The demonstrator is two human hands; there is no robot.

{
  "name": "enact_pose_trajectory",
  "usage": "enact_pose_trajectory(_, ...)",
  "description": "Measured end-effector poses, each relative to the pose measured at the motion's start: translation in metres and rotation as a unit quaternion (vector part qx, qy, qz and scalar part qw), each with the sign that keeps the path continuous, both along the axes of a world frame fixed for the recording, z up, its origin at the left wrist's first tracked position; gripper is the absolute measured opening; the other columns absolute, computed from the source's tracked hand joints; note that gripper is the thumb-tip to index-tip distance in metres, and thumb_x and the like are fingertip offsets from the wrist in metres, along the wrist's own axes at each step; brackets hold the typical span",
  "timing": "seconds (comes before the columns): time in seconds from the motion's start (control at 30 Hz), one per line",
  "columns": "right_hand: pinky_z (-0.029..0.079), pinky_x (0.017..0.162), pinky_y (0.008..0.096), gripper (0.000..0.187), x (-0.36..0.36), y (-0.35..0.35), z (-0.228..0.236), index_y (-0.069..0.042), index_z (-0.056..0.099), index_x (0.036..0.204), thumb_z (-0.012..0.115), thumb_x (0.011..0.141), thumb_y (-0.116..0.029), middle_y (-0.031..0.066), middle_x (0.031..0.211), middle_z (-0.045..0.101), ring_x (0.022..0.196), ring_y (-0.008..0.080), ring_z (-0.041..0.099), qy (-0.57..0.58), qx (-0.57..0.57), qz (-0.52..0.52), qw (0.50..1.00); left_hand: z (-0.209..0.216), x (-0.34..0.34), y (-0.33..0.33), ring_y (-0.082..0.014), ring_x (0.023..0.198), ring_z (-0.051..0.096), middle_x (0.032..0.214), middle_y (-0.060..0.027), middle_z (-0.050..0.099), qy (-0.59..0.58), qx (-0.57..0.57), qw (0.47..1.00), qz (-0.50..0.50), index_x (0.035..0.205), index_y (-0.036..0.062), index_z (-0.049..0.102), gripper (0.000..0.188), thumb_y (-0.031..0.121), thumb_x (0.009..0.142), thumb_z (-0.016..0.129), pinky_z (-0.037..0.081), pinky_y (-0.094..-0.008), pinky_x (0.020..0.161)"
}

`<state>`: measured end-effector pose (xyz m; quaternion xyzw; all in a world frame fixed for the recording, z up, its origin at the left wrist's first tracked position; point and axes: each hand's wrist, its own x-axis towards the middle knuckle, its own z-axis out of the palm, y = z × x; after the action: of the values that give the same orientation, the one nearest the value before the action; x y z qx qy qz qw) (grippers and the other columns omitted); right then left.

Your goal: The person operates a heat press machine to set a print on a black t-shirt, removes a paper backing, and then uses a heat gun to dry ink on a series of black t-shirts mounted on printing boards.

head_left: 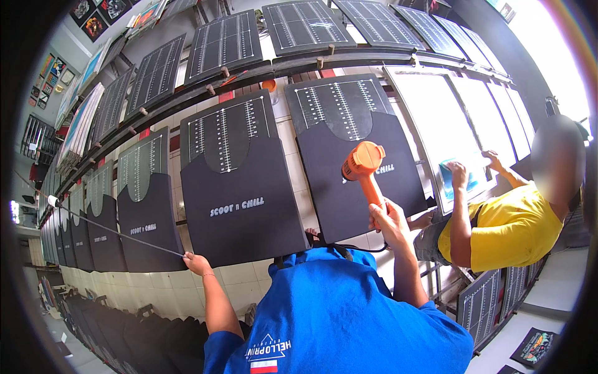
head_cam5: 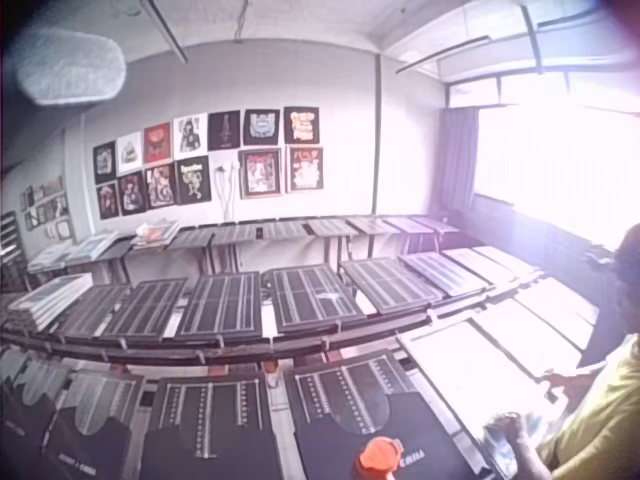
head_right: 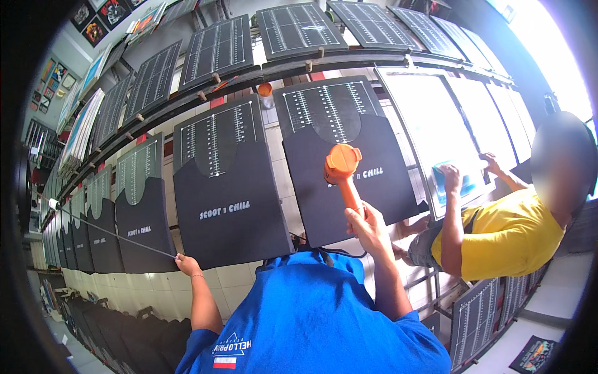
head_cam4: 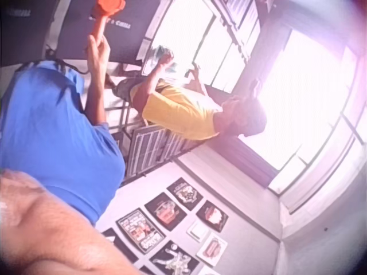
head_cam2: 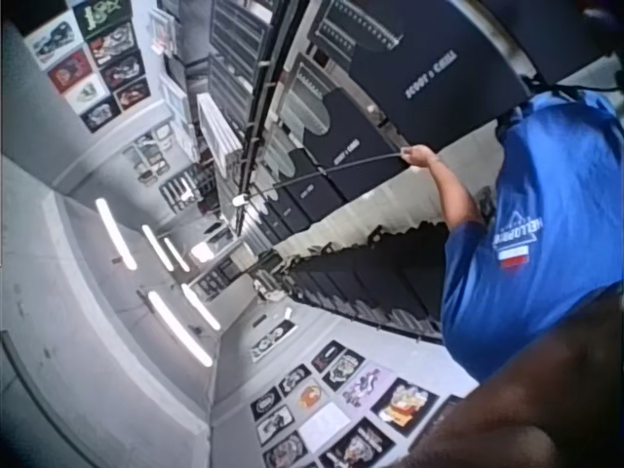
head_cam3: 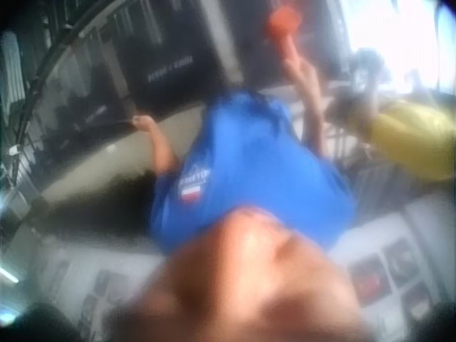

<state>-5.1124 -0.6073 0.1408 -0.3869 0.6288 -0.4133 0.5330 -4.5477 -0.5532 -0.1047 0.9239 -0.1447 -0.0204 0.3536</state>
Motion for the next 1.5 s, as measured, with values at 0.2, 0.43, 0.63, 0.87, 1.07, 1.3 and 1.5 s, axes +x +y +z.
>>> enact_pose_trajectory(0.2,0.042,0.05,0.0196,0.026,-0.004,0.0,-0.003,-0.003,0.059,0.101,0.064,0.095,-0.028,-0.0016,0.069,0.055,0.056,0.0051,0.054,-0.014,0.001,-0.01,1.0,-0.004,-0.001,-0.002,-0.04,0.12,0.055,0.131,-0.0259,0.057,0.026,-0.022,0.999,-0.005,0.129,-0.0083,0.054,0.052,0.035,0.104,0.035,0.042,-0.043,0.101)
enact_pose_trajectory(0.43,0.042,0.051,0.0197,0.027,-0.002,-0.002,0.001,-0.004,0.059,0.099,0.064,0.095,-0.031,-0.0011,0.069,0.056,0.057,0.006,0.055,0.0,0.012,-0.014,1.0,-0.004,-0.001,-0.003,-0.0396,0.121,0.055,0.131,-0.0257,0.057,0.037,-0.021,0.999,-0.003,0.129,-0.0082,0.053,0.052,0.035,0.104,0.036,0.042,-0.0423,0.101)
enact_pose_trajectory(0.63,0.042,0.052,0.0199,0.027,0.001,-0.001,0.004,-0.006,0.058,0.098,0.063,0.095,-0.033,-0.0015,0.07,0.057,0.058,0.0061,0.055,-0.001,0.001,-0.012,1.0,-0.004,0.002,-0.001,-0.0402,0.121,0.054,0.131,-0.026,0.057,0.044,-0.022,0.999,-0.01,0.128,-0.0081,0.054,0.051,0.033,0.104,0.035,0.042,-0.0431,0.102)
enact_pose_trajectory(0.87,0.042,0.052,0.0199,0.025,0.0,0.002,0.006,-0.006,0.058,0.097,0.064,0.095,-0.03,-0.0012,0.069,0.056,0.058,0.0059,0.055,0.009,0.014,0.0,1.0,-0.002,-0.003,-0.005,-0.04,0.119,0.056,0.128,-0.0252,0.059,0.035,-0.026,0.999,0.002,0.125,-0.0072,0.056,0.05,0.034,0.103,0.037,0.042,-0.0429,0.099)
enact_pose_trajectory(1.07,0.043,0.052,0.0191,0.029,0.001,0.005,0.005,-0.004,0.058,0.1,0.064,0.094,-0.032,-0.0022,0.072,0.058,0.059,0.0051,0.057,0.026,0.015,0.008,1.0,0.0,-0.002,-0.001,-0.0397,0.118,0.056,0.128,-0.0249,0.059,0.034,-0.031,0.999,0.007,0.125,-0.0069,0.056,0.05,0.034,0.103,0.037,0.042,-0.0428,0.099)
enact_pose_trajectory(1.3,0.042,0.051,0.0186,0.027,0.002,0.005,0.0,-0.004,0.059,0.1,0.064,0.094,-0.03,-0.0008,0.07,0.057,0.058,0.0054,0.056,0.015,0.023,0.007,1.0,0.009,-0.009,-0.005,-0.0429,0.122,0.052,0.132,-0.0305,0.054,0.062,-0.038,0.997,-0.004,0.129,-0.0128,0.051,0.055,0.034,0.103,0.037,0.04,-0.0436,0.103)
enact_pose_trajectory(1.5,0.043,0.052,0.0194,0.029,0.001,0.003,0.002,-0.003,0.06,0.103,0.063,0.095,-0.03,-0.001,0.07,0.057,0.058,0.0056,0.056,0.021,0.027,-0.003,0.999,0.006,-0.008,-0.005,-0.0426,0.121,0.053,0.131,-0.0308,0.054,0.056,-0.033,0.998,-0.001,0.127,-0.0119,0.053,0.054,0.034,0.103,0.037,0.041,-0.0446,0.101)
